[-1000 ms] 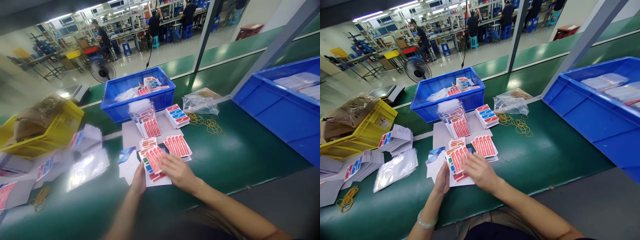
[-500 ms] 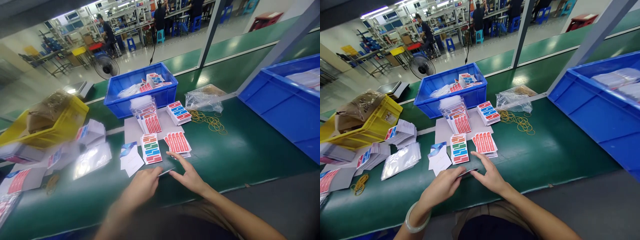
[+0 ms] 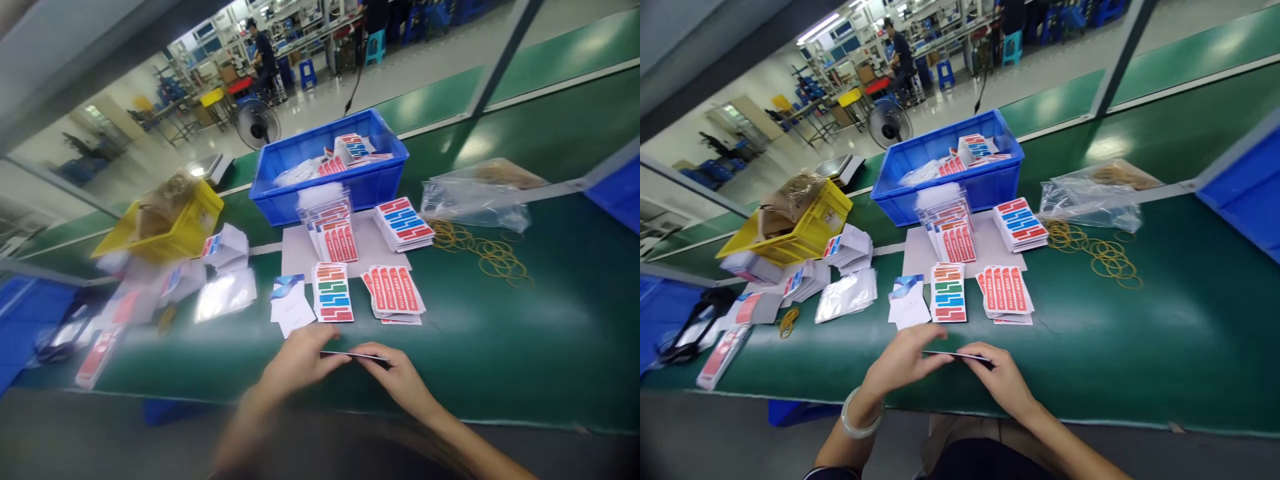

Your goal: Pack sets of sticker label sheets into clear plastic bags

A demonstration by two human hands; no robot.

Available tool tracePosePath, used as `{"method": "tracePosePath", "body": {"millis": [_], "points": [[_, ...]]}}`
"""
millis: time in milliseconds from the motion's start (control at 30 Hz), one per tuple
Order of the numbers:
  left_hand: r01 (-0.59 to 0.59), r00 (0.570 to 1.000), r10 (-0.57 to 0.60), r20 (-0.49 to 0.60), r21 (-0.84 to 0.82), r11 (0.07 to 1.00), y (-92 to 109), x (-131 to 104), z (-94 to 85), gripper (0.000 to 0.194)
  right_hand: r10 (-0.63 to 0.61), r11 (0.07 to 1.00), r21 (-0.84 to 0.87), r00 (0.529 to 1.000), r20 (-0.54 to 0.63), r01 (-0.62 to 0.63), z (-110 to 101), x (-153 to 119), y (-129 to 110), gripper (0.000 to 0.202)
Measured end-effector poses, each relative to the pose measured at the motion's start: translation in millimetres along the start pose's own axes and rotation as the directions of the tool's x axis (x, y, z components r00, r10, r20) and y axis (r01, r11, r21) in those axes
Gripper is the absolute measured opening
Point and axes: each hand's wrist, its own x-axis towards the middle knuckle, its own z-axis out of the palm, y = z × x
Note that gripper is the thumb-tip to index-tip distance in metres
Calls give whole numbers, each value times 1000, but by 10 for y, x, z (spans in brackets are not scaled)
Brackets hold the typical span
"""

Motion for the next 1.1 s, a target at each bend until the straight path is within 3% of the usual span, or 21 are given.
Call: {"method": "tracePosePath", "body": {"millis": [67,100,167,200,233,300,367,467,700,900,1000,1100], "points": [[143,958,-151,-243,-49,988,-257,-54,-183,32,-27,1000,-13,999,-23,26,-97,-20,37,18],[254,903,-248,-352,-30,967,-419,-84,-280,30,-38,999,-26,999,-31,37,-149,-29,58,18],[547,732,-444,-517,58,835,-782,-134,-443,29,-48,997,-60,999,-18,47,-233,-42,104,19],[688,646,-532,-548,116,716,-968,-148,-496,31,-44,996,-75,999,-6,44,-258,-46,128,21],[749,593,-574,-565,127,650,-1145,-153,-525,32,-36,996,-86,999,5,36,-270,-49,150,23],[806,544,-622,-563,145,574,-1449,-134,-517,30,-22,995,-97,1000,12,23,-260,-49,185,25],[830,526,-654,-543,160,534,-1659,-91,-449,29,-12,994,-106,1000,-7,11,-226,-43,196,26],[851,506,-685,-525,173,496,-1813,-23,-327,28,1,993,-117,998,-62,-8,-179,-33,159,29],[872,447,-732,-514,68,485,-1862,-11,-307,21,83,996,-16,991,-109,-85,-213,-75,171,36],[790,452,-732,-509,-153,594,-1853,-155,-430,19,144,986,111,963,-230,-121,-208,-110,153,74],[699,478,-751,-456,-320,639,-1800,-238,-452,19,131,989,99,959,-250,-109,-223,-104,123,74],[564,575,-742,-346,-489,665,-1661,-295,-400,23,67,997,-17,992,-104,-69,-282,-67,168,55]]}}
